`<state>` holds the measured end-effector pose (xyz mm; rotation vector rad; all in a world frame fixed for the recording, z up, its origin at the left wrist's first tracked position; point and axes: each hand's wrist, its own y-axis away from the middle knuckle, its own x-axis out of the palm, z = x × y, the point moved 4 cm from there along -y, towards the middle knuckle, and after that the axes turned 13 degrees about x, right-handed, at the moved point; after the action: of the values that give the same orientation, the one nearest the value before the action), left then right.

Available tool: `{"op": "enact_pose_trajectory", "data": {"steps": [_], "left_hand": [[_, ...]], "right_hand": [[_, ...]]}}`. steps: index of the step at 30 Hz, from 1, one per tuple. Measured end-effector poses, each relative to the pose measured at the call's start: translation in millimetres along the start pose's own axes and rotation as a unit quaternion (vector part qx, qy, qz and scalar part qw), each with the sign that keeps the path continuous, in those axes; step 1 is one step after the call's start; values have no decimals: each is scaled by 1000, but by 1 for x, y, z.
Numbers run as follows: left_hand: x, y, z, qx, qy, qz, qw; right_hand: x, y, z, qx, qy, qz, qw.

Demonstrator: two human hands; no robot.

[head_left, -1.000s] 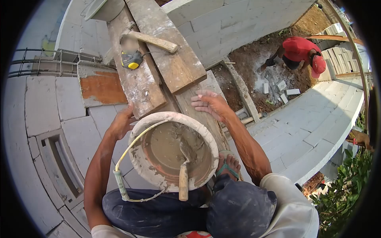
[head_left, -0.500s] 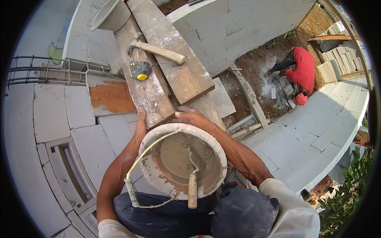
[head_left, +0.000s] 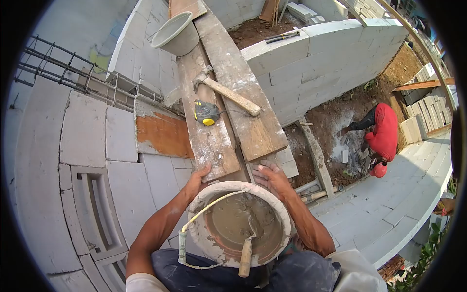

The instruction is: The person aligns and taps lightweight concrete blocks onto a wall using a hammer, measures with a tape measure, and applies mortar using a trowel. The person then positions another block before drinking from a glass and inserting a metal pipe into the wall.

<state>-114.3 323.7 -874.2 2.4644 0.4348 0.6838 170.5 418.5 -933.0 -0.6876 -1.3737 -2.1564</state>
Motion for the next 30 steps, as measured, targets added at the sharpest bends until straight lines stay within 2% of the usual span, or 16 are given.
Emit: {"op": "enact_pose_trajectory", "data": {"steps": [4, 6, 11, 13, 14, 17, 19, 20, 22, 25, 27, 30], "left_hand": [[-1, 1, 1, -27, 37, 10, 999], [-7, -1, 5, -35, 43, 10, 998], [-5, -5, 8, -47, 55, 15, 997], [-4, -1, 3, -47, 37, 10, 998], [-1, 0, 1, -27, 16, -1, 1000], [-6, -1, 3, -34, 17, 3, 999], [-3, 0, 1, -30, 30, 20, 999], [7, 5, -1, -57, 52, 17, 997], [13, 5, -6, -26, 11, 27, 999], [13, 4, -6, -12, -2, 25, 1000], [15, 5, -8, -14, -4, 22, 1000], [2, 1, -3, -25, 6, 17, 1000]], "right_hand": [[-7, 9, 1, 0, 29, -21, 999], [-16, 23, 9, -40, 51, -53, 997], [-66, 48, 23, -47, 107, -126, 985], [-80, 58, 25, -4, 157, -179, 971], [-86, 57, 20, 3, 113, -131, 985], [-75, 59, 20, -1, 88, -126, 988], [-45, 72, 30, -70, 159, -95, 980], [-42, 78, 29, -100, 177, -75, 976], [-45, 84, 31, -85, 221, -71, 969], [-96, 79, 26, -126, 234, -168, 949], [-152, 74, 20, -148, 216, -288, 921], [-224, 91, 27, -142, 38, -377, 915]]}}
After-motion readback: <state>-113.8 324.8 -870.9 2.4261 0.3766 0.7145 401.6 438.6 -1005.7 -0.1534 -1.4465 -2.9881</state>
